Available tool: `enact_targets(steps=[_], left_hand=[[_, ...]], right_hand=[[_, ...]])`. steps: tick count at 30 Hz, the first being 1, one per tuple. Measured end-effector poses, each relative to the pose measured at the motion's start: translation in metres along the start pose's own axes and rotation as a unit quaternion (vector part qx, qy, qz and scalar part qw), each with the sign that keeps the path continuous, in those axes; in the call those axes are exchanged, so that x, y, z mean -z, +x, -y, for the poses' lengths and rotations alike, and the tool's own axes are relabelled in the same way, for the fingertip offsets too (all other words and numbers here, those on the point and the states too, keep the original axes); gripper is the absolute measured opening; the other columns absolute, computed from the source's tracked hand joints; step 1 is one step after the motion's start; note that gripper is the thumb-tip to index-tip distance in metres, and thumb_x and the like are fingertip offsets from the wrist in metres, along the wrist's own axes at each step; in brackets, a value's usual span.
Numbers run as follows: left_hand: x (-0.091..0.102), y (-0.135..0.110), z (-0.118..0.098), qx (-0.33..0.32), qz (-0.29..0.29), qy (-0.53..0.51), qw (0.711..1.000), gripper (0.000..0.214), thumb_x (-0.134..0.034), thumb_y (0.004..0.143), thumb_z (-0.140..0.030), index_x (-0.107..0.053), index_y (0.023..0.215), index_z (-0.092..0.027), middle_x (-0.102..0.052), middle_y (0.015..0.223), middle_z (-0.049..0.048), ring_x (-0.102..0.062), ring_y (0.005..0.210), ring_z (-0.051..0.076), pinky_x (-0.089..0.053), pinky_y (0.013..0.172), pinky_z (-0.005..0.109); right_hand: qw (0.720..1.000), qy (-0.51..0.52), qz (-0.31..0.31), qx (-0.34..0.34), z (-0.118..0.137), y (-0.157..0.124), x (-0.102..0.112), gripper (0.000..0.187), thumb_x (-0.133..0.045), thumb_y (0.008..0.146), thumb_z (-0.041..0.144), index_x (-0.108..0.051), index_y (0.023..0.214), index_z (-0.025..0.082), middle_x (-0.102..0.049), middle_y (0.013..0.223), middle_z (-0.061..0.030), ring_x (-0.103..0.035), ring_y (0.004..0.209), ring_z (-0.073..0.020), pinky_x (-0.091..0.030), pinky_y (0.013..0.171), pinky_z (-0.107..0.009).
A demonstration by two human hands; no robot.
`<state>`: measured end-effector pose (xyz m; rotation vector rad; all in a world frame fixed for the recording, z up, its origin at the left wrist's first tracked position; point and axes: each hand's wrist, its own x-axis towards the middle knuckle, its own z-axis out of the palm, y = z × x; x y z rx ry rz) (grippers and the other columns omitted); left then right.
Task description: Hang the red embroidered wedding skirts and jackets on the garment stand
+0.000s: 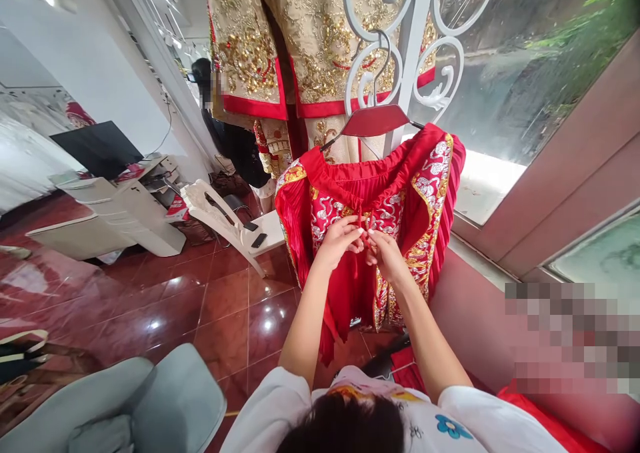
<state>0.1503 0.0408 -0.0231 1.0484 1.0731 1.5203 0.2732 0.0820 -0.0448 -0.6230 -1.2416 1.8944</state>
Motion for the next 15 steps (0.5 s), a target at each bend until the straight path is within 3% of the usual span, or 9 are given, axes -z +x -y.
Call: enact_targets(steps=[3, 8, 15], left_hand=[[0.005, -0.002, -0.002, -0.004, -0.016, -0.042, 0.999, 0.035, -0.074, 0.064, -0.027, -0.053, 0.089, -0.016, -0.064, 0.079, -0.001, -0.056, 0.055, 0.005, -0.041, 0.045, 0.015], [0.013, -0.008, -0.008, 0.013, -0.01, -0.153, 0.988, 0.025, -0.066, 0.064, -0.022, -0.047, 0.08, -0.018, -0.061, 0.076, -0.0025, -0.051, 0.054, 0.004, -0.036, 0.046, 0.016], [0.015, -0.017, 0.0, -0.002, 0.084, -0.043, 0.996, 0.02, -0.057, 0.069, -0.035, -0.048, 0.074, -0.018, -0.062, 0.076, 0.0021, -0.051, 0.05, 0.008, -0.038, 0.044, 0.021]], right_hand=[[0.999, -0.005, 0.036, -0.025, 0.006, -0.008, 0.0, 0.044, -0.072, 0.063, 0.055, -0.052, 0.068, 0.016, -0.056, 0.052, 0.0029, -0.023, 0.032, 0.0004, -0.015, 0.033, -0.016], [0.999, 0.005, 0.03, -0.035, 0.018, -0.021, 0.005, 0.04, -0.079, 0.056, 0.037, -0.045, 0.06, 0.016, -0.057, 0.049, 0.0031, -0.021, 0.031, 0.0014, -0.013, 0.034, -0.015], [0.98, 0.175, 0.04, -0.089, 0.03, -0.027, 0.008, 0.022, -0.068, 0.062, 0.03, -0.051, 0.064, 0.016, -0.06, 0.058, 0.004, -0.004, 0.037, 0.0024, -0.01, 0.033, -0.015]])
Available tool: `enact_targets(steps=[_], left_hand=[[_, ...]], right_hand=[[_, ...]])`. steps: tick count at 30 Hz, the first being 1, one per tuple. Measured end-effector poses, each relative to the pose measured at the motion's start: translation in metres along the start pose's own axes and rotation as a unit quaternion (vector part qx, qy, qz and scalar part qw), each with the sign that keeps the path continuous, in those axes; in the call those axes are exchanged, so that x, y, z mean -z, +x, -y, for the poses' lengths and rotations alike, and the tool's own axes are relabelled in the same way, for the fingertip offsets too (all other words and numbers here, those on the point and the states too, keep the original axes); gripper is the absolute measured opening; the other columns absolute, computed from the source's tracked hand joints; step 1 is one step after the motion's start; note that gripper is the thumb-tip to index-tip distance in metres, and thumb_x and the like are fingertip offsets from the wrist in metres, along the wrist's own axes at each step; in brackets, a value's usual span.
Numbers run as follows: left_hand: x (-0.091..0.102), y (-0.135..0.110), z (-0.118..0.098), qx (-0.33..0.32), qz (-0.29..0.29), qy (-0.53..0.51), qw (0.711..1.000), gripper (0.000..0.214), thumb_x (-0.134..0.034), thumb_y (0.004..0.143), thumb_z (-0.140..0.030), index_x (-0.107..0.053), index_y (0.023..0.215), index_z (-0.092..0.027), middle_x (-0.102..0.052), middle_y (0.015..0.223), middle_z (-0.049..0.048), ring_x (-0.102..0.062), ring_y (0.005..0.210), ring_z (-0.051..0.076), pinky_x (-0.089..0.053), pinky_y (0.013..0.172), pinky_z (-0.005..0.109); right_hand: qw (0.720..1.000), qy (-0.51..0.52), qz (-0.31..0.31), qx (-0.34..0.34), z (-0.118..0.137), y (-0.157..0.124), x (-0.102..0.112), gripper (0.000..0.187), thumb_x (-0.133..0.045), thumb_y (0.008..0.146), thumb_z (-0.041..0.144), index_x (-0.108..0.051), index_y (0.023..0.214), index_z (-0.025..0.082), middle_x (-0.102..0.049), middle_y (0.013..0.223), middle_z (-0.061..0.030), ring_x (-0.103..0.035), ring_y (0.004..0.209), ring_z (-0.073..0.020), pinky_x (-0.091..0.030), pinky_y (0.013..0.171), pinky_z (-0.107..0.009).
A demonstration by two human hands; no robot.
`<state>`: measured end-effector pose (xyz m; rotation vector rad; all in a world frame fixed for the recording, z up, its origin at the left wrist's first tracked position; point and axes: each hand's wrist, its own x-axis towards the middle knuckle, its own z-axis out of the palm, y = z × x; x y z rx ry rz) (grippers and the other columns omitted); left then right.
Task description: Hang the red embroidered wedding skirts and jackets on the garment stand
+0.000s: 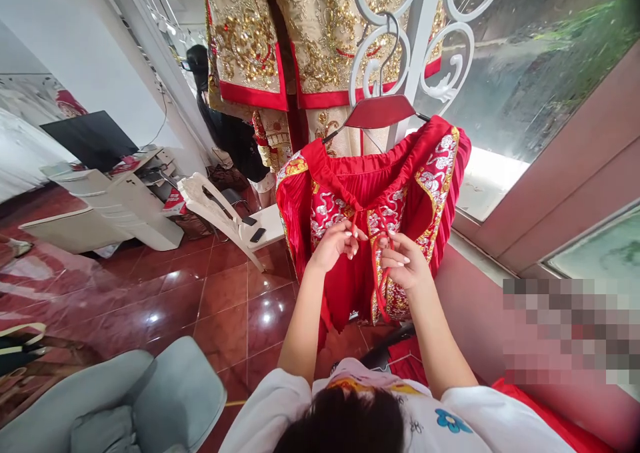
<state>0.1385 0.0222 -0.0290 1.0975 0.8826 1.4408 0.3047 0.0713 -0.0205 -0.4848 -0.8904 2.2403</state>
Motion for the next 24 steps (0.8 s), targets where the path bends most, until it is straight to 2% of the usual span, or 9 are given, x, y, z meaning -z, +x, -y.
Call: enact_targets(steps=[2, 5, 8, 11, 13, 15, 18, 21, 24], left_hand=[[-0.002, -0.002, 0.003, 0.002, 0.003, 0.06, 0.998, 0.02, -0.058, 0.074, -0.035, -0.052, 0.083, -0.017, -0.062, 0.075, 0.0006, -0.055, 0.052, 0.008, -0.04, 0.044, 0.02], [-0.003, -0.003, 0.007, -0.003, -0.007, 0.122, 0.992, 0.026, -0.056, 0.08, -0.039, -0.055, 0.095, -0.017, -0.058, 0.062, -0.0031, -0.058, 0.051, 0.01, -0.044, 0.047, 0.021], [-0.004, 0.0, 0.011, -0.044, -0.021, 0.14, 0.989, 0.03, -0.061, 0.079, -0.042, -0.056, 0.093, -0.016, -0.057, 0.057, -0.0044, -0.055, 0.045, 0.009, -0.044, 0.048, 0.021], [-0.004, 0.003, 0.013, -0.077, -0.035, 0.134, 0.987, 0.031, -0.066, 0.075, -0.042, -0.057, 0.087, -0.015, -0.058, 0.058, -0.0048, -0.051, 0.041, 0.006, -0.042, 0.047, 0.021], [-0.005, 0.004, 0.014, -0.073, -0.044, 0.112, 0.99, 0.034, -0.07, 0.072, -0.042, -0.056, 0.088, -0.015, -0.06, 0.062, -0.0045, -0.05, 0.04, 0.006, -0.041, 0.045, 0.02], [-0.007, 0.004, 0.014, -0.055, -0.041, 0.093, 0.993, 0.041, -0.076, 0.066, -0.04, -0.053, 0.09, -0.016, -0.062, 0.066, -0.004, -0.052, 0.041, 0.006, -0.041, 0.045, 0.02], [-0.008, 0.003, 0.014, -0.046, -0.045, 0.106, 0.992, 0.04, -0.077, 0.065, -0.039, -0.053, 0.087, -0.016, -0.061, 0.066, -0.0046, -0.051, 0.041, 0.005, -0.041, 0.045, 0.019], [-0.008, 0.001, 0.014, -0.051, -0.062, 0.144, 0.986, 0.031, -0.068, 0.075, -0.041, -0.054, 0.086, -0.016, -0.059, 0.06, -0.0051, -0.051, 0.041, 0.005, -0.042, 0.047, 0.02], [-0.009, -0.002, 0.012, -0.033, -0.039, 0.154, 0.987, 0.029, -0.062, 0.08, -0.041, -0.056, 0.091, -0.015, -0.059, 0.056, -0.004, -0.055, 0.043, 0.008, -0.045, 0.051, 0.022]], right_hand=[[0.999, 0.043, -0.02, 0.004, 0.001, 0.001, -0.002, 0.018, -0.066, 0.064, 0.027, -0.052, 0.066, 0.016, -0.062, 0.063, 0.0032, -0.003, 0.038, 0.002, -0.012, 0.032, -0.014], [0.995, 0.075, -0.056, 0.017, -0.002, 0.003, -0.006, 0.013, -0.066, 0.065, 0.023, -0.055, 0.068, 0.016, -0.066, 0.073, 0.0011, -0.005, 0.039, 0.0017, -0.016, 0.032, -0.014], [0.996, 0.051, -0.068, 0.022, -0.007, 0.005, -0.008, 0.016, -0.069, 0.062, 0.023, -0.059, 0.072, 0.016, -0.066, 0.075, 0.0011, -0.008, 0.039, 0.0026, -0.016, 0.033, -0.014], [0.994, -0.011, -0.087, 0.06, -0.015, 0.007, -0.009, 0.023, -0.075, 0.057, 0.025, -0.056, 0.067, 0.016, -0.054, 0.057, 0.0064, -0.014, 0.036, 0.002, -0.014, 0.033, -0.015], [0.986, -0.063, -0.118, 0.103, -0.021, 0.009, -0.01, 0.029, -0.078, 0.055, 0.029, -0.052, 0.062, 0.017, -0.041, 0.046, 0.0092, -0.019, 0.036, 0.0, -0.015, 0.034, -0.016], [0.972, -0.106, -0.156, 0.144, -0.026, 0.01, -0.01, 0.031, -0.079, 0.054, 0.033, -0.053, 0.062, 0.017, -0.034, 0.042, 0.0103, -0.022, 0.036, -0.0014, -0.017, 0.035, -0.018], [0.947, -0.162, -0.2, 0.193, -0.03, 0.012, -0.01, 0.03, -0.077, 0.053, 0.034, -0.057, 0.067, 0.016, -0.043, 0.048, 0.0084, -0.026, 0.039, -0.0019, -0.019, 0.036, -0.019], [0.916, -0.234, -0.234, 0.227, -0.03, 0.011, -0.011, 0.026, -0.073, 0.056, 0.033, -0.058, 0.068, 0.015, -0.05, 0.055, 0.0054, -0.034, 0.042, -0.0035, -0.026, 0.039, -0.02], [0.915, -0.239, -0.234, 0.226, -0.028, 0.011, -0.01, 0.027, -0.072, 0.056, 0.034, -0.054, 0.066, 0.017, -0.054, 0.058, 0.0039, -0.042, 0.042, -0.0057, -0.032, 0.039, -0.021]])
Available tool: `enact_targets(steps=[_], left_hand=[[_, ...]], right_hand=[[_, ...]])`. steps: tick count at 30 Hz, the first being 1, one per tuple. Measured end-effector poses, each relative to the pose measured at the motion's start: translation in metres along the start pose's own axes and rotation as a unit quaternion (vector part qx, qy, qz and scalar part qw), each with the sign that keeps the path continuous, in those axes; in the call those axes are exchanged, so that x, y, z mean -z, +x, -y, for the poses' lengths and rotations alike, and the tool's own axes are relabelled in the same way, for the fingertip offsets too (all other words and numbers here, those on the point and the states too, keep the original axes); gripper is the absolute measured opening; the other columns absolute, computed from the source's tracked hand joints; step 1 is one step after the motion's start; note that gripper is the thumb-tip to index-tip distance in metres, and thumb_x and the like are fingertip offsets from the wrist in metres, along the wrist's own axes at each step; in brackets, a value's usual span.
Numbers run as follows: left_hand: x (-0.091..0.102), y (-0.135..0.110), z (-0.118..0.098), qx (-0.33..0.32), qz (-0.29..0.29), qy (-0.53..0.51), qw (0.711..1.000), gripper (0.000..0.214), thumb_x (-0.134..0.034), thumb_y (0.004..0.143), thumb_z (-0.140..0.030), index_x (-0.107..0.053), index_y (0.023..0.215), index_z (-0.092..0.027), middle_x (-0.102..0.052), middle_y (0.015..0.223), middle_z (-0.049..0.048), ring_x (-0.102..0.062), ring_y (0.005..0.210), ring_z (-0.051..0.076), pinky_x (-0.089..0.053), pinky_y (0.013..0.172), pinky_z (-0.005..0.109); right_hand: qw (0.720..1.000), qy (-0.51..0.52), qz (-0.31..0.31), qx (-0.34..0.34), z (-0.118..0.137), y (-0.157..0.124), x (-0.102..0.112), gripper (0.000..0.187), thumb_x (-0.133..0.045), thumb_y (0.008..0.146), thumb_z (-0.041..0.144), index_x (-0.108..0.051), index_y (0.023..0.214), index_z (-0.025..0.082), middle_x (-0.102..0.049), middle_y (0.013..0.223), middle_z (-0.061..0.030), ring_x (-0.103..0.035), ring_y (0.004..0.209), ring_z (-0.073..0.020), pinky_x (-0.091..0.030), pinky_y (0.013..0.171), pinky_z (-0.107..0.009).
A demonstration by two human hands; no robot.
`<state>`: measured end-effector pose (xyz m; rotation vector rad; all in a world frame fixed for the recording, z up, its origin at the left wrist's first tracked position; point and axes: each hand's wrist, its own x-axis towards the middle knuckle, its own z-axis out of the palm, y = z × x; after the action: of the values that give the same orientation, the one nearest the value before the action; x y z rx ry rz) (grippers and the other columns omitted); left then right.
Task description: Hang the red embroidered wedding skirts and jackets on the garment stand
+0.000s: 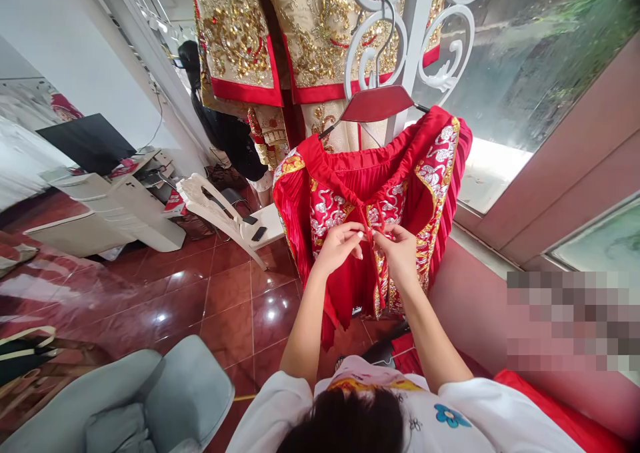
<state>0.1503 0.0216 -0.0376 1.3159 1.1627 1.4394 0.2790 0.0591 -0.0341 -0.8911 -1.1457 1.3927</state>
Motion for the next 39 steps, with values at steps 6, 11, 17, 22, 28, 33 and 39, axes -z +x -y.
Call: enact_targets(steps=[6, 11, 17, 22, 28, 33, 39], left_hand=[[-0.004, 0.001, -0.004, -0.007, 0.014, -0.043, 0.999, 0.029, -0.066, 0.077, -0.037, -0.057, 0.092, -0.014, -0.06, 0.058, -0.0036, -0.055, 0.044, 0.008, -0.045, 0.051, 0.021], [-0.007, 0.005, -0.007, 0.014, 0.02, -0.057, 0.998, 0.038, -0.07, 0.073, -0.034, -0.053, 0.101, -0.015, -0.061, 0.059, -0.0042, -0.055, 0.046, 0.008, -0.046, 0.051, 0.02], [-0.012, 0.009, -0.005, 0.003, -0.065, -0.023, 0.998, 0.032, -0.07, 0.068, -0.026, -0.057, 0.095, -0.015, -0.065, 0.073, 0.0, -0.061, 0.062, 0.01, -0.05, 0.06, 0.022], [-0.021, 0.009, -0.005, -0.117, -0.174, 0.223, 0.952, 0.018, -0.057, 0.076, -0.013, -0.061, 0.093, -0.017, -0.065, 0.087, 0.0051, -0.062, 0.081, 0.015, -0.051, 0.07, 0.025], [-0.024, 0.006, -0.011, -0.109, -0.118, 0.387, 0.908, 0.016, -0.049, 0.079, -0.009, -0.061, 0.086, -0.017, -0.061, 0.088, 0.0057, -0.058, 0.084, 0.017, -0.047, 0.08, 0.031], [-0.024, 0.012, -0.008, -0.056, -0.113, 0.115, 0.985, 0.008, -0.051, 0.079, -0.017, -0.057, 0.075, -0.016, -0.058, 0.074, 0.0008, -0.055, 0.068, 0.012, -0.047, 0.066, 0.024], [-0.013, 0.012, -0.006, 0.026, -0.131, -0.075, 0.988, 0.014, -0.056, 0.078, -0.023, -0.062, 0.088, -0.015, -0.061, 0.074, 0.0014, -0.057, 0.064, 0.011, -0.05, 0.058, 0.023]], right_hand=[[0.997, 0.054, 0.041, -0.035, 0.0, 0.003, -0.001, 0.033, -0.073, 0.052, 0.032, -0.045, 0.062, 0.019, -0.043, 0.047, 0.0086, -0.033, 0.036, -0.0039, -0.023, 0.035, -0.019], [0.999, 0.023, 0.037, 0.001, 0.004, 0.002, 0.0, 0.029, -0.068, 0.055, 0.029, -0.043, 0.067, 0.02, -0.044, 0.055, 0.0081, -0.029, 0.039, -0.0029, -0.022, 0.037, -0.02], [0.998, 0.0, 0.035, 0.052, 0.003, 0.001, 0.003, 0.029, -0.067, 0.063, 0.033, -0.043, 0.072, 0.02, -0.043, 0.062, 0.0067, -0.032, 0.046, -0.0041, -0.027, 0.04, -0.02], [0.997, 0.022, 0.052, 0.054, -0.002, 0.001, 0.002, 0.03, -0.07, 0.064, 0.035, -0.046, 0.072, 0.019, -0.044, 0.062, 0.0069, -0.033, 0.044, -0.0038, -0.026, 0.04, -0.02], [0.997, 0.045, 0.036, 0.049, -0.002, 0.0, 0.004, 0.03, -0.073, 0.063, 0.033, -0.048, 0.072, 0.019, -0.045, 0.058, 0.0077, -0.035, 0.043, -0.0041, -0.027, 0.039, -0.02], [0.995, 0.072, 0.066, 0.019, 0.001, -0.001, 0.008, 0.031, -0.075, 0.063, 0.034, -0.049, 0.073, 0.019, -0.044, 0.056, 0.0083, -0.033, 0.04, -0.0032, -0.025, 0.037, -0.019], [0.992, 0.067, 0.107, -0.01, 0.004, -0.002, 0.009, 0.034, -0.078, 0.059, 0.035, -0.055, 0.078, 0.018, -0.052, 0.06, 0.0069, -0.034, 0.041, -0.0026, -0.027, 0.038, -0.019]])
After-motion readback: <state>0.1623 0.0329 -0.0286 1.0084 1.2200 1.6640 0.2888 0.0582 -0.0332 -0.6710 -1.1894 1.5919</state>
